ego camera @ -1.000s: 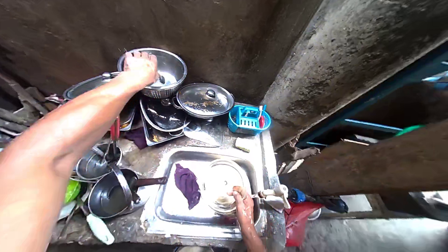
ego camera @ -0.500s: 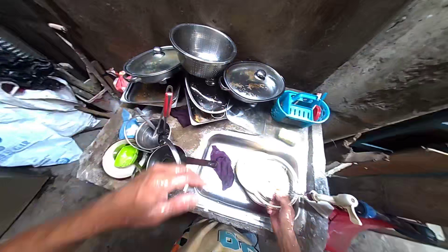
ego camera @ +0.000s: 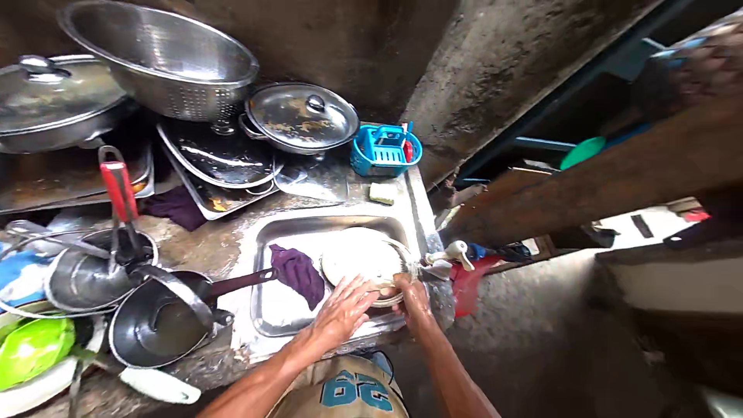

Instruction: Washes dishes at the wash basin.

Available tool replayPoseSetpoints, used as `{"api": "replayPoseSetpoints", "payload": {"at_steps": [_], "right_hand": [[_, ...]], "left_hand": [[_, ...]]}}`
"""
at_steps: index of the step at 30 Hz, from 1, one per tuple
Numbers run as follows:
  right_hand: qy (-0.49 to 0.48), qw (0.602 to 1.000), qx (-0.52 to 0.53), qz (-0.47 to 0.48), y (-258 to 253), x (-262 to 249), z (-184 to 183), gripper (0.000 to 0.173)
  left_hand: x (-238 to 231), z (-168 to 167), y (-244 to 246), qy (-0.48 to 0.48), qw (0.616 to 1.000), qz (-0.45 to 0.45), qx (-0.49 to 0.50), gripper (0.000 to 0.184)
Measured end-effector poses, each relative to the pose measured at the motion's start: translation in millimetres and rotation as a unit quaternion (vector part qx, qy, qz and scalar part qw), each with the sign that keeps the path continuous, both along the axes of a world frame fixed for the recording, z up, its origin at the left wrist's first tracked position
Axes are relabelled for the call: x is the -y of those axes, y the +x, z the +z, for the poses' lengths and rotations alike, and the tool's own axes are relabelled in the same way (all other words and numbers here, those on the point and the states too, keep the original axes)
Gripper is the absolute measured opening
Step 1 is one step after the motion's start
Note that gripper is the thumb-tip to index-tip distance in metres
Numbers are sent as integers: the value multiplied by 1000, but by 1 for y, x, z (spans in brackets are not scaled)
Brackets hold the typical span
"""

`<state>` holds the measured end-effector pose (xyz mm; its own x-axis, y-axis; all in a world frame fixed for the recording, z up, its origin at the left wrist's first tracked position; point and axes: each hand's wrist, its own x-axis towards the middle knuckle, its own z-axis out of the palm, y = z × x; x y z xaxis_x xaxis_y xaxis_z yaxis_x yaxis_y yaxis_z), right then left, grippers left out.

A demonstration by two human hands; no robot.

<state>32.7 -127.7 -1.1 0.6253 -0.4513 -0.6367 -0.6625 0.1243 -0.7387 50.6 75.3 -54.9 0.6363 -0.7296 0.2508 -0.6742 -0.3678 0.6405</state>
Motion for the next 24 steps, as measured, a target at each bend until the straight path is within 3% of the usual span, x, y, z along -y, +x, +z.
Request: {"api": "replayPoseSetpoints", "payload": {"at_steps": [3, 6, 9, 12, 14, 17, 20, 24], "right_hand": [[12, 1000, 4, 16, 5, 0, 10, 29], [66, 993, 70, 70, 2, 3, 12, 49], [21, 978, 144, 147, -13, 9, 24, 45], [-175, 942, 242, 155, -30, 15, 54, 31], [-338, 881, 312, 107, -36, 27, 74, 24], [-556, 773, 288, 106, -30, 64, 91, 27], [-574, 770, 157, 230, -19, 88, 108, 41], [-541, 759, 102, 347, -8, 101, 129, 46]], "left_hand": [[22, -13, 14, -79, 997, 2, 9, 31], [23, -2, 27, -160, 970, 55, -176, 27], [27, 1, 42, -301, 886, 115, -333, 24], [35, 8, 53, -430, 768, 142, -453, 27], [42, 10, 58, -475, 687, 149, -530, 29], [56, 1, 62, -505, 586, 145, -617, 37], [69, -15, 60, -507, 523, 128, -673, 43], [82, -28, 52, -495, 502, 122, -699, 44]]}}
